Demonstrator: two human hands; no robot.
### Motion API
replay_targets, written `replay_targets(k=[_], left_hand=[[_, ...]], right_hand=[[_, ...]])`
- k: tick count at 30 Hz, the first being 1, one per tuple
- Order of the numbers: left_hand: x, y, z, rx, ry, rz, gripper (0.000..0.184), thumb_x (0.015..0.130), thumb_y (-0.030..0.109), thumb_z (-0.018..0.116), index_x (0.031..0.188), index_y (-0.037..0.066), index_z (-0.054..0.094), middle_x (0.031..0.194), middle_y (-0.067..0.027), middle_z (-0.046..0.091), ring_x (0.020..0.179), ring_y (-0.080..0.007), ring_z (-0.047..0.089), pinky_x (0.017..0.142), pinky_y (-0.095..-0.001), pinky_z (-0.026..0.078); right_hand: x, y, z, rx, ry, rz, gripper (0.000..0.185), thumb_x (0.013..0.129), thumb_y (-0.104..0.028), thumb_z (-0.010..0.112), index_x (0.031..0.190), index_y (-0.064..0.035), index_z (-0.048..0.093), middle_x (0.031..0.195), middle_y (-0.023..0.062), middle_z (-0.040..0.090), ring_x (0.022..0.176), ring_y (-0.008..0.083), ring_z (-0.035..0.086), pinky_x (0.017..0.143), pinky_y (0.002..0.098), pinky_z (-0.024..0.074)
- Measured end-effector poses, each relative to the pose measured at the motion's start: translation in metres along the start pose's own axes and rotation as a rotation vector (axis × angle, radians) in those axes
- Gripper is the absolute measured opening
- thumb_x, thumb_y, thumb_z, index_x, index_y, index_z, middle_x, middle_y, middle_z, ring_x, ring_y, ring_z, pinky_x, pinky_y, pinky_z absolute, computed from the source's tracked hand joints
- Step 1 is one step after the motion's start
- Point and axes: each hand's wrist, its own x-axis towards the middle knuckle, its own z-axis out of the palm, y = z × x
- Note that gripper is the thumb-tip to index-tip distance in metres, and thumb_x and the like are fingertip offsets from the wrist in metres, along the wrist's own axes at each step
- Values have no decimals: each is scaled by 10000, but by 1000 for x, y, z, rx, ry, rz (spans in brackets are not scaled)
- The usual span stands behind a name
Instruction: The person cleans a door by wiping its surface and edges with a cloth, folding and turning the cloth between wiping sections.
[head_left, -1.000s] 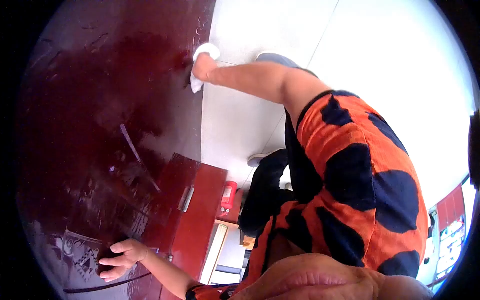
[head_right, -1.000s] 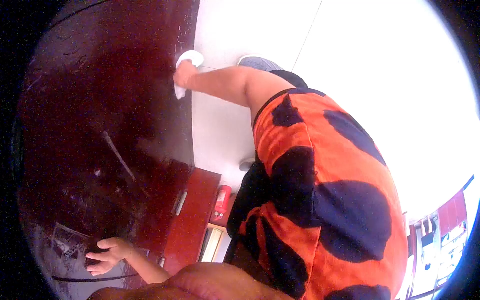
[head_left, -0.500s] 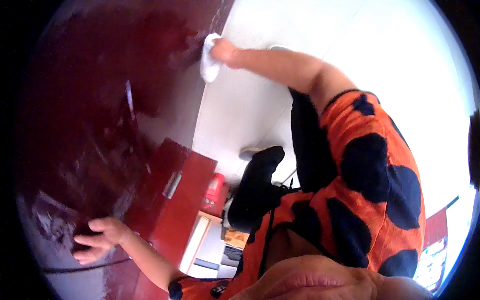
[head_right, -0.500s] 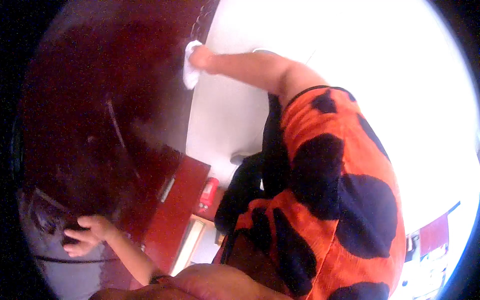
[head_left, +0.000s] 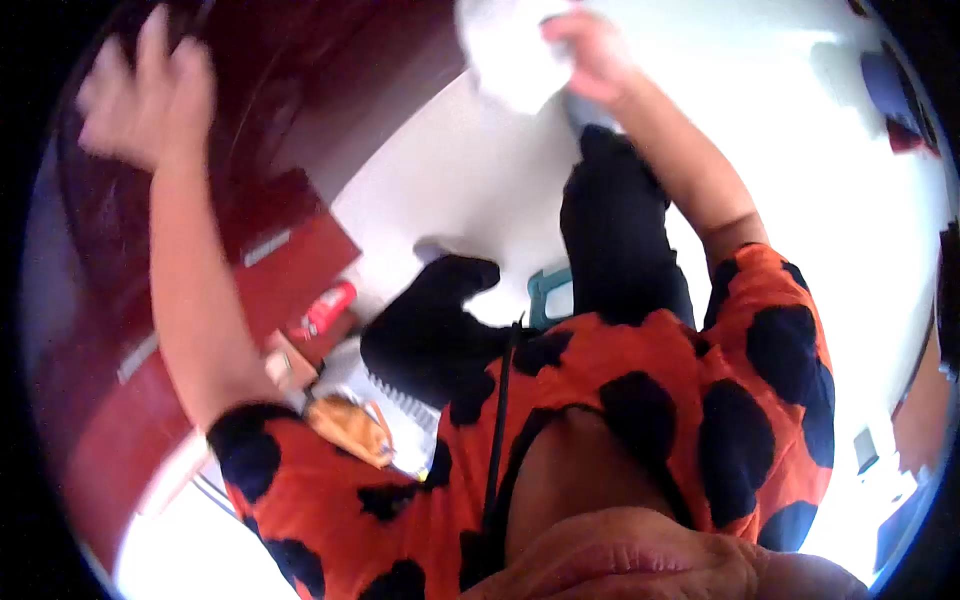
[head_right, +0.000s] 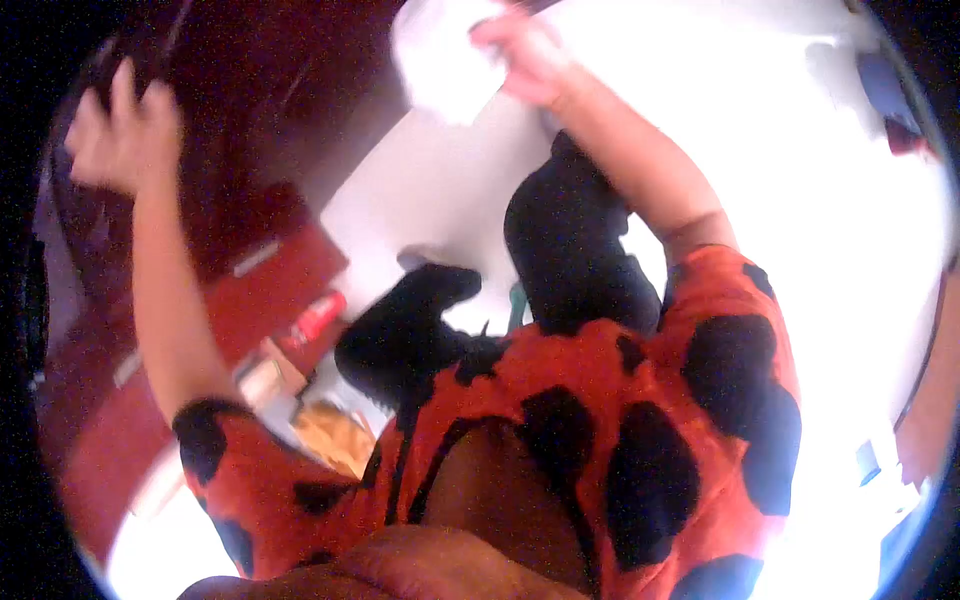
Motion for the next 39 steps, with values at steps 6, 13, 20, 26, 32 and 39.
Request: replay_targets(k=[6,13,20,26,32,39], left_hand=[[-101,110,-132,-943,-459,-305,287,732,228,613,995,114,627,1026,-114,598,879,-298,564,751,-417,453],[-315,131,-355,-707,-795,-982,138,767,187,627,840,70,615,813,-105,590,786,-298,566,708,-390,453],[-355,155,-445,-527,-842,-1117,177,770,222,645,787,71,555,769,-114,534,749,-314,539,656,-397,440],[-383,169,-457,-521,-928,-1226,163,788,186,615,741,62,521,745,-112,516,734,-313,531,643,-403,433],[-419,181,-438,-738,-601,-1089,69,817,83,559,789,37,516,846,-131,583,798,-337,561,706,-397,461],[-409,178,-464,-1247,-961,-1388,101,867,109,528,834,27,480,684,-112,537,657,-281,560,603,-348,443]], right_hand=[[-72,-1,137,23,326,-264,423,765,-35,415,1179,49,406,1086,191,542,1042,311,531,957,434,406],[-126,65,157,-70,485,-270,369,822,-2,416,1173,109,395,1164,187,479,1102,296,468,979,414,365],[-110,92,116,-249,537,31,390,784,44,409,1173,73,418,1128,173,506,1042,313,507,935,430,414],[-104,108,98,-307,421,117,389,785,39,407,1172,81,419,1144,186,500,1054,318,508,942,437,412],[-95,122,93,-357,444,120,376,781,39,411,1154,83,432,1132,179,508,1052,314,509,941,439,411],[-82,113,87,-473,487,185,316,780,21,440,1088,82,473,1052,159,542,979,292,543,887,413,443]])
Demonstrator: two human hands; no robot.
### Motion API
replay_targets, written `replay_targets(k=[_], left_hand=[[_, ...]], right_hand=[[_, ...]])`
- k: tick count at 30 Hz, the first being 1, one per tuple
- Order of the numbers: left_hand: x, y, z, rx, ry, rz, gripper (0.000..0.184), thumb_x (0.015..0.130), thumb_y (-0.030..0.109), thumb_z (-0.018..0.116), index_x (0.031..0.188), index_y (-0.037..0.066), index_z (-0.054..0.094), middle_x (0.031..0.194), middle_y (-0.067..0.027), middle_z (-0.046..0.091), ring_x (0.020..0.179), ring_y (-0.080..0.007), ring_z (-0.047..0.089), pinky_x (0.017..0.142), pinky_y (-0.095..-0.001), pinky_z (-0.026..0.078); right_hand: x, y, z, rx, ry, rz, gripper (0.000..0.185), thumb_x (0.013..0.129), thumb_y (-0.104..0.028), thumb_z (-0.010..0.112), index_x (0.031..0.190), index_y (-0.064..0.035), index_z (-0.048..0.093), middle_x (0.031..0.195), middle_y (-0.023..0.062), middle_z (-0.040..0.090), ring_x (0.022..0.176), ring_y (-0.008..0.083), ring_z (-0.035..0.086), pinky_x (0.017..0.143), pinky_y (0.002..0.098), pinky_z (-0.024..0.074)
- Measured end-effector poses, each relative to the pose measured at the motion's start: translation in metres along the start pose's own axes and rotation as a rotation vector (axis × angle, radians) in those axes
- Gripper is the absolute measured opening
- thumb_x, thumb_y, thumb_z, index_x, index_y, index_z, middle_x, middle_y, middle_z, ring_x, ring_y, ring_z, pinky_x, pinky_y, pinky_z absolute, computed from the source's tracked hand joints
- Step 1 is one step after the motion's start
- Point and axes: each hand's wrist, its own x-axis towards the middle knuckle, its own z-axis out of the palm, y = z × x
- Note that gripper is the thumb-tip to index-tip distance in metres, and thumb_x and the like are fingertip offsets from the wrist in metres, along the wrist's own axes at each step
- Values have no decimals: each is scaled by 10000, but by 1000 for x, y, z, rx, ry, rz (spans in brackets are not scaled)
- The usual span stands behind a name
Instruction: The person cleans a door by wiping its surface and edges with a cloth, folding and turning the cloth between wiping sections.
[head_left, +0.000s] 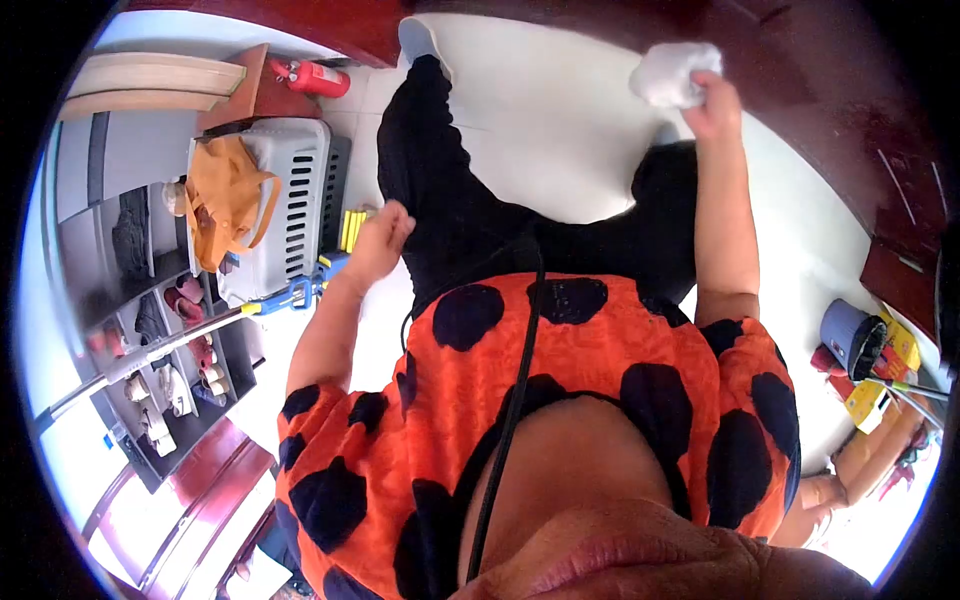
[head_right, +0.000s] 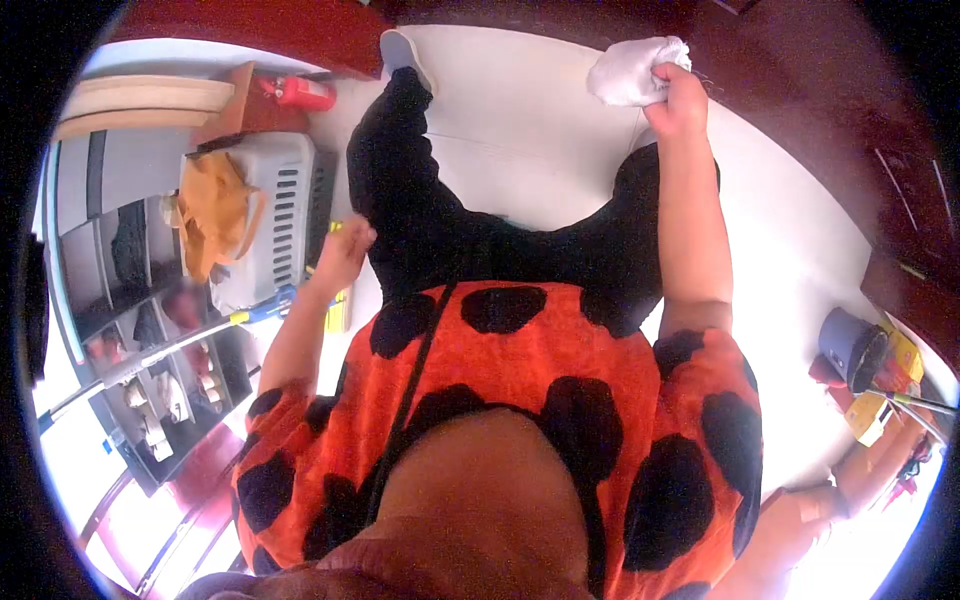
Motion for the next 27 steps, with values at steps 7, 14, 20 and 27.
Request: replay_targets(k=[7,14,20,27], left_hand=[[-68,59,-2,-585,-566,-386,19,857,63,517,851,45,512,753,2,486,727,-96,466,689,-225,406],[-99,-18,24,-1006,-531,-872,157,851,197,608,928,103,509,762,68,480,682,-102,474,641,-254,435],[-6,47,0,-105,-106,45,242,874,145,535,1073,7,544,938,-54,607,845,-120,571,733,-237,459],[109,96,85,-1552,-640,-258,601,872,231,556,1364,50,262,1291,-132,418,1146,-234,462,925,-398,416]], right_hand=[[-7,6,14,-122,7,1,291,780,15,467,1064,71,495,1021,145,561,947,272,557,853,393,461],[1,7,6,-116,-58,18,318,774,26,475,1088,79,478,1042,155,554,944,279,563,865,403,465],[-40,23,11,-182,-222,3,373,761,31,482,1133,25,468,1038,134,566,955,266,570,879,405,462],[-129,76,30,-343,-391,154,561,710,-21,543,1250,-7,393,1115,146,537,999,260,563,879,352,460]])
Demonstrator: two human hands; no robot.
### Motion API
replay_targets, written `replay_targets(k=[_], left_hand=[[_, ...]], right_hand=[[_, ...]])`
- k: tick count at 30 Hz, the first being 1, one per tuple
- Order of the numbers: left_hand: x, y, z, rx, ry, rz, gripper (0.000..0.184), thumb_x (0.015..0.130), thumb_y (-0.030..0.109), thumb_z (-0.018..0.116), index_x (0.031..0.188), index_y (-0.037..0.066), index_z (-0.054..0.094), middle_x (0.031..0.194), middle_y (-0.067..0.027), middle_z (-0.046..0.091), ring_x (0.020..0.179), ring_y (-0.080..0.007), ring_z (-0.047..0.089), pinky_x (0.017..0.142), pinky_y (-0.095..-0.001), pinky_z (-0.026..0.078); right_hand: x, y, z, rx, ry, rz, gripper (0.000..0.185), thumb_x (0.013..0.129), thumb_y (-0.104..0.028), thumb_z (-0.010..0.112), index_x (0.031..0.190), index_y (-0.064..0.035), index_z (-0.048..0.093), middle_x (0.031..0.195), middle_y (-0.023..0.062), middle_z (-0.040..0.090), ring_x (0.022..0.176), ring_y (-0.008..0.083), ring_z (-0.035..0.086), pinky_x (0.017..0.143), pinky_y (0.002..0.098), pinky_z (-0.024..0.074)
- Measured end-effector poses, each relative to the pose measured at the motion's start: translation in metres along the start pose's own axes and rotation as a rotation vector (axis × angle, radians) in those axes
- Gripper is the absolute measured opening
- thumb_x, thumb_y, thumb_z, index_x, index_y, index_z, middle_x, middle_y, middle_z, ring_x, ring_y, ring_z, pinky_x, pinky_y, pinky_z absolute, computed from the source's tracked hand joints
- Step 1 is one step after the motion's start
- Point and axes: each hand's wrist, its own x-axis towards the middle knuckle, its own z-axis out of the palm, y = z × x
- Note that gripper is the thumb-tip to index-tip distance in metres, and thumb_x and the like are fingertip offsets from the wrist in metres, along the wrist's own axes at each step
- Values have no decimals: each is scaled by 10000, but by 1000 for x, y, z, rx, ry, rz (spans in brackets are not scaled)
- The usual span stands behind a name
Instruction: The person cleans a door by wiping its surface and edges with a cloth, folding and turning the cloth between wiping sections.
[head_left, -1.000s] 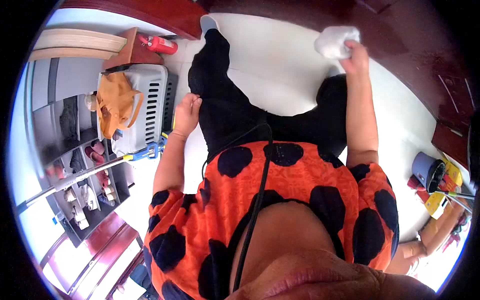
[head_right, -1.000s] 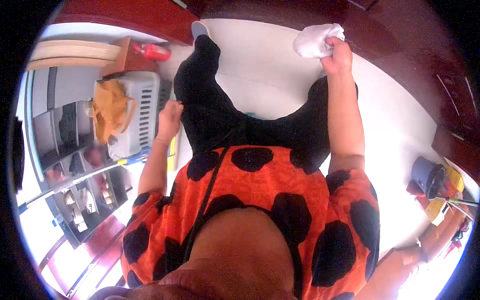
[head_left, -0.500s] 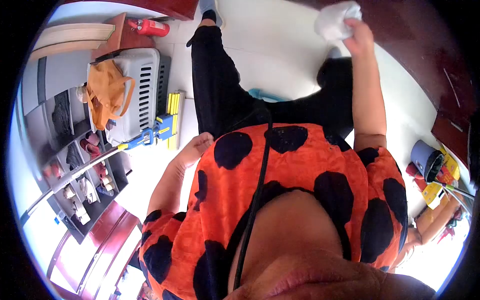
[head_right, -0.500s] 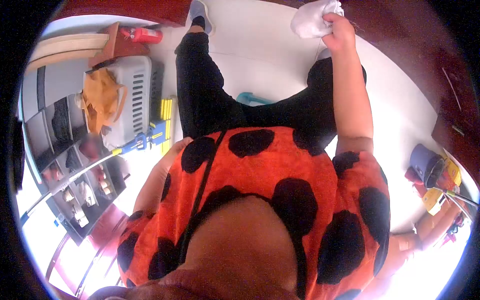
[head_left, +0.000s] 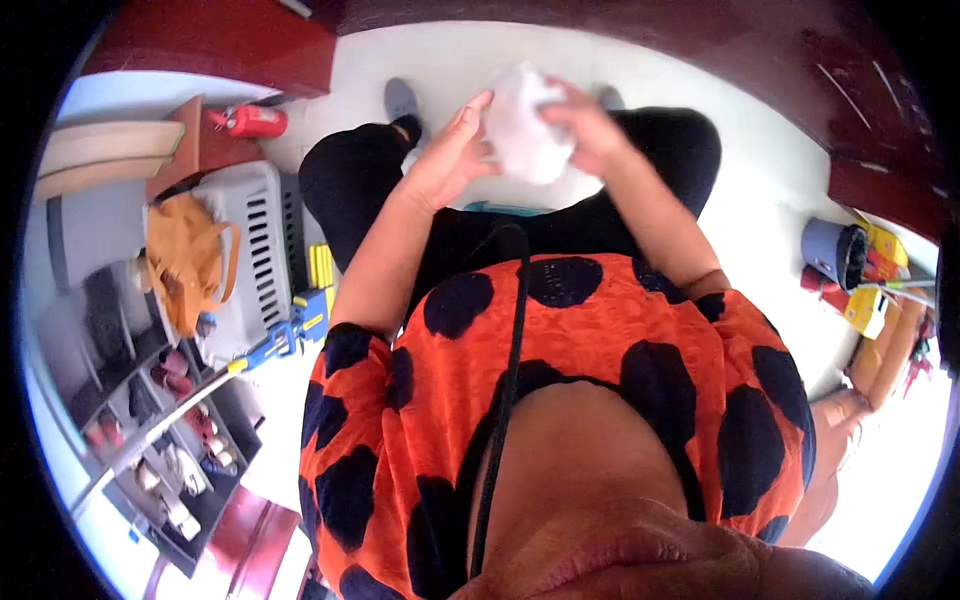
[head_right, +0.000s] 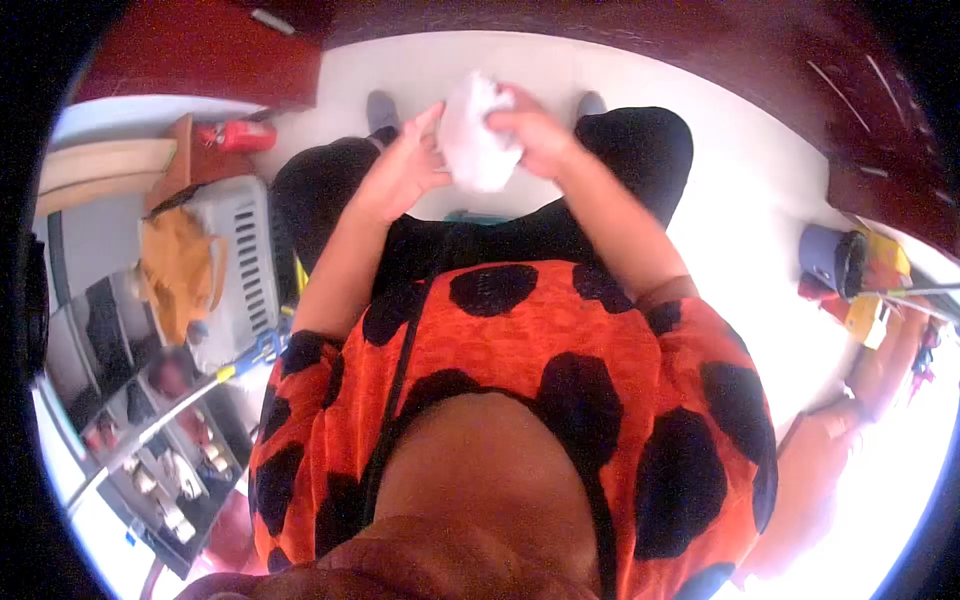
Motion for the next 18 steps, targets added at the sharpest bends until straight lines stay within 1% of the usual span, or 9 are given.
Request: replay_targets(k=[1,3,5,7,10,12,14,15,18], left_hand=[[10,-12,-1,-8,-33,-4,601,872,231,556,1364,50,262,1291,-132,418,1146,-234,462,925,-398,416],[24,-40,-11,219,81,51,502,874,181,533,1321,53,345,1186,-121,500,1027,-220,548,831,-353,483],[28,-62,-25,144,87,82,453,869,138,509,1286,19,377,1137,-134,534,998,-228,569,817,-350,498],[31,-71,-35,-103,138,58,402,849,86,503,1228,-21,422,1085,-150,563,960,-243,588,810,-354,506],[37,-68,-39,-136,158,110,352,831,62,495,1167,-40,467,1050,-152,580,934,-245,599,790,-357,514],[42,-71,-47,-150,152,145,338,826,64,496,1148,-37,483,1035,-148,586,921,-241,603,778,-352,516],[53,-82,-59,-126,163,190,323,818,82,508,1118,-35,502,1012,-145,592,887,-229,611,740,-343,520],[55,-91,-60,-132,171,209,323,818,82,508,1118,-35,502,1012,-145,592,887,-229,611,740,-343,520],[50,-85,-46,-126,343,157,360,799,98,552,1128,-37,497,1025,-143,586,909,-225,596,761,-339,501]], right_hand=[[3,21,-5,-164,5,-48,609,700,-43,562,1277,-6,371,1139,150,527,1013,270,555,879,346,453],[-11,27,-5,-838,111,-214,694,720,-162,619,1330,-30,315,1182,180,514,1068,279,525,898,350,424],[-27,36,-20,-1016,217,-285,645,748,-246,644,1305,-63,375,1133,179,557,1018,248,562,863,330,447],[-51,29,-44,-1062,463,-310,464,787,-290,630,1185,-78,519,1053,150,605,916,245,610,810,328,475],[-96,13,-96,-1503,831,-506,176,855,-198,534,908,-70,641,930,126,627,826,301,606,736,385,486],[-120,18,-139,-1607,1007,-491,240,879,-254,487,914,-69,636,897,144,625,843,328,596,747,410,471],[-140,24,-144,-1584,1148,-67,322,904,-321,419,1002,-72,598,959,192,598,905,365,566,799,438,444],[-145,38,-167,-1585,1107,72,364,907,-349,406,1025,-51,578,985,205,586,925,374,555,819,451,434],[-150,96,-217,-1431,1156,246,453,905,-405,404,986,-3,596,961,251,596,924,401,565,789,468,446]])
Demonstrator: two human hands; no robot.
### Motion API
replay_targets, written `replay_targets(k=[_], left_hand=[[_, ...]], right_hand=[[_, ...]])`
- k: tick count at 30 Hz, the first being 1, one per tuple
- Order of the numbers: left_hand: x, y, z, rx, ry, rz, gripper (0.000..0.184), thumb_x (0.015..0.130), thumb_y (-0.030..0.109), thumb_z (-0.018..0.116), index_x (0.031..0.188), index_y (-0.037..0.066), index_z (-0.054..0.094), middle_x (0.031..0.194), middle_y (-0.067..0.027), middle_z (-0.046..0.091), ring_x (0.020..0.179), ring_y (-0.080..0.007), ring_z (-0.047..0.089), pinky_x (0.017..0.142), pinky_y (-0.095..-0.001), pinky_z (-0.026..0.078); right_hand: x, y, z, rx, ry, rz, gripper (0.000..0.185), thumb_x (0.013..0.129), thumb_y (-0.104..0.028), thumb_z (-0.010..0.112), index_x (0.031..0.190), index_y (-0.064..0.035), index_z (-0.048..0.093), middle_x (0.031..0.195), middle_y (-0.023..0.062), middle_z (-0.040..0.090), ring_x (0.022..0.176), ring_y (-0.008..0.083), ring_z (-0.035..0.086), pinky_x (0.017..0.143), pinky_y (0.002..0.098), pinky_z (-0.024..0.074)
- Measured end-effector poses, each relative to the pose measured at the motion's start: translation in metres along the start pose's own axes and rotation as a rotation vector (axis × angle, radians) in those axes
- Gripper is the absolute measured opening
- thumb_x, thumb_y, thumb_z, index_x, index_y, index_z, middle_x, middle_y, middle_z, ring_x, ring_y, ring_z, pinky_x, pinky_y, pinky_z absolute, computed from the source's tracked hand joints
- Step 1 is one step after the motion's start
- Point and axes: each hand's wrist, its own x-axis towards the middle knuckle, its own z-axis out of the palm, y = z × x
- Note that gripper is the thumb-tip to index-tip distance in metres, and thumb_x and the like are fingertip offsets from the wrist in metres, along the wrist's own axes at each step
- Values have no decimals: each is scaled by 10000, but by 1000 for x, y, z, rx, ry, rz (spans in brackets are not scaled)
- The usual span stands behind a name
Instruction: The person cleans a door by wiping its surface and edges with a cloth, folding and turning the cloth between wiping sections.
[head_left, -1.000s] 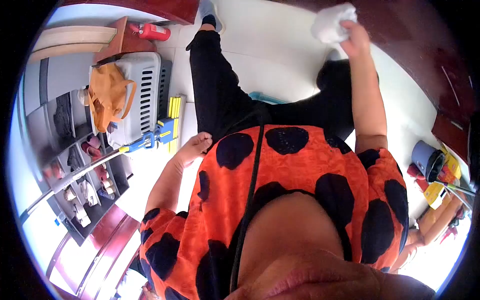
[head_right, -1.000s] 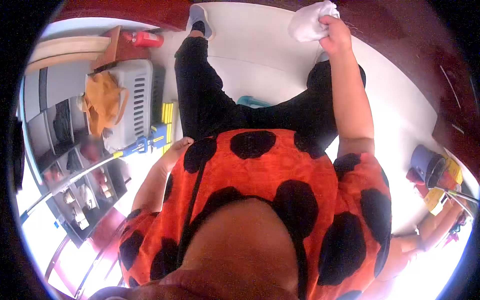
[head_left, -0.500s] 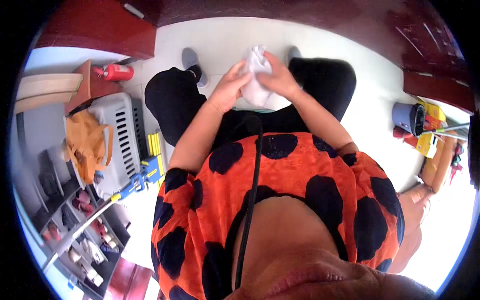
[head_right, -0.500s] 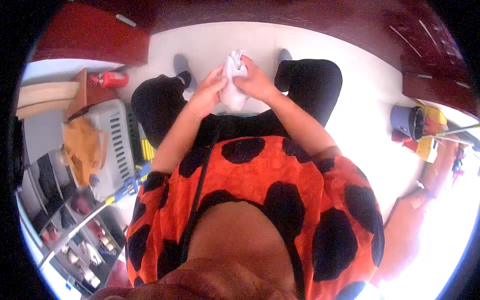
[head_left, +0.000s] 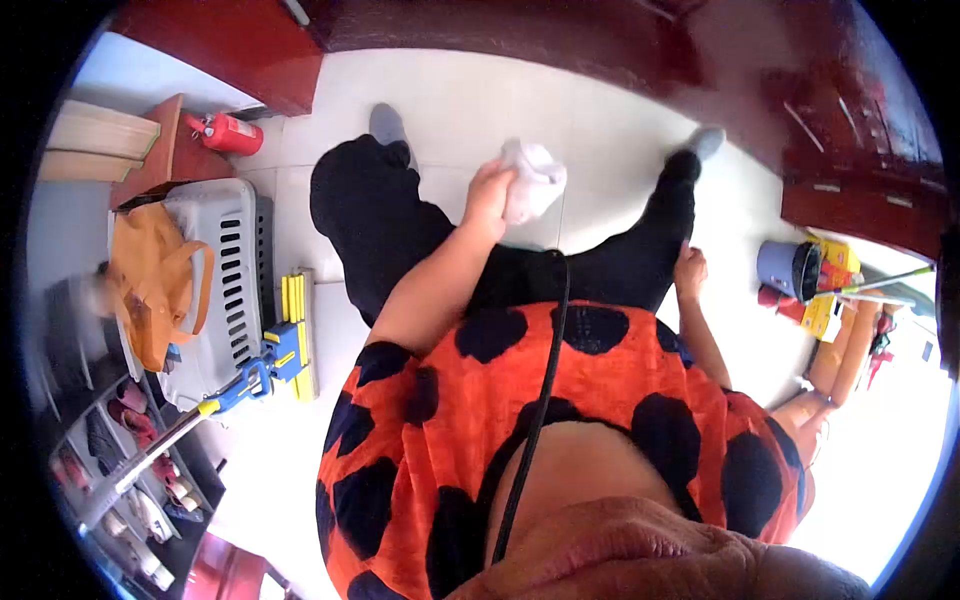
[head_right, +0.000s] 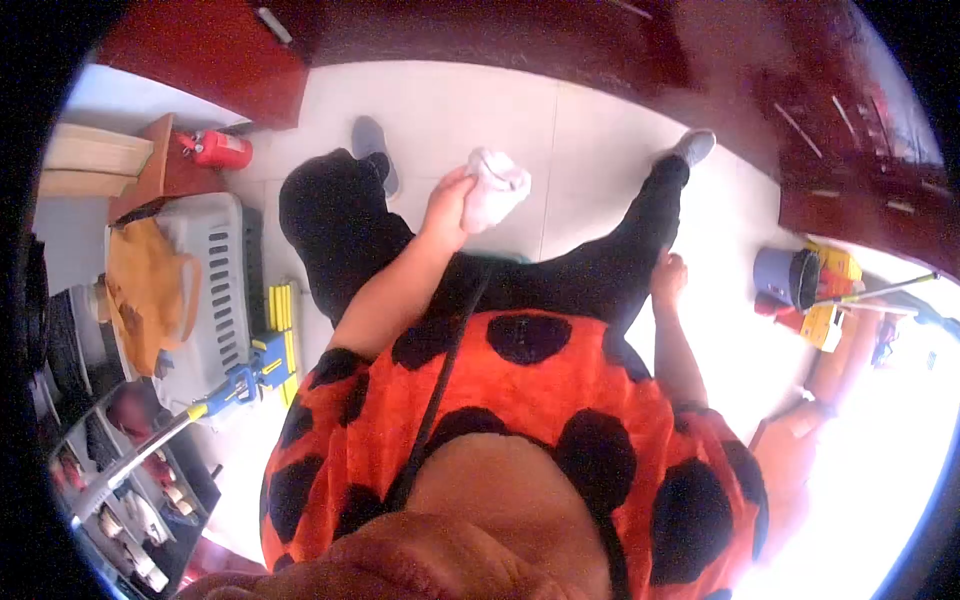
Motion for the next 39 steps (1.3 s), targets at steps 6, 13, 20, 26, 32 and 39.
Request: replay_targets(k=[6,13,20,26,32,39], left_hand=[[13,-19,-20,129,7,-42,446,803,119,566,1207,-31,451,1101,-147,556,990,-228,558,825,-333,465],[13,-15,-19,130,-2,-85,407,813,128,559,1188,-5,475,1090,-129,566,972,-220,570,798,-337,484],[2,-4,-15,131,-40,-46,396,821,126,551,1187,2,467,1086,-126,565,980,-228,569,818,-351,483],[-21,28,13,61,-117,42,512,833,107,518,1306,8,347,1211,-151,488,1078,-244,514,889,-367,446],[-28,50,32,-5,-308,240,685,842,67,479,1401,29,84,1384,-156,273,1261,-256,327,1036,-386,280],[-39,87,72,169,-302,274,648,868,65,443,1401,35,76,1371,-165,282,1246,-275,344,1009,-417,320]], right_hand=[[-9,-15,35,-2,16,94,510,902,-459,368,867,3,582,908,241,611,864,415,582,752,488,450],[12,16,44,127,-14,-100,429,873,-381,491,748,11,612,811,195,630,761,345,610,689,455,460],[-115,-35,-107,378,-1180,-325,209,841,-121,484,869,-25,668,802,24,645,775,78,537,705,283,437],[-91,-42,-89,-35,-1246,-757,131,809,-135,547,820,-43,639,707,72,629,660,189,581,607,336,454],[-57,-162,-76,420,-629,-723,389,829,-312,592,1110,-48,540,832,117,610,764,186,600,702,298,475],[-43,-274,-53,1205,-729,-666,678,790,-334,664,1268,48,371,1104,158,535,988,202,529,843,293,433]])
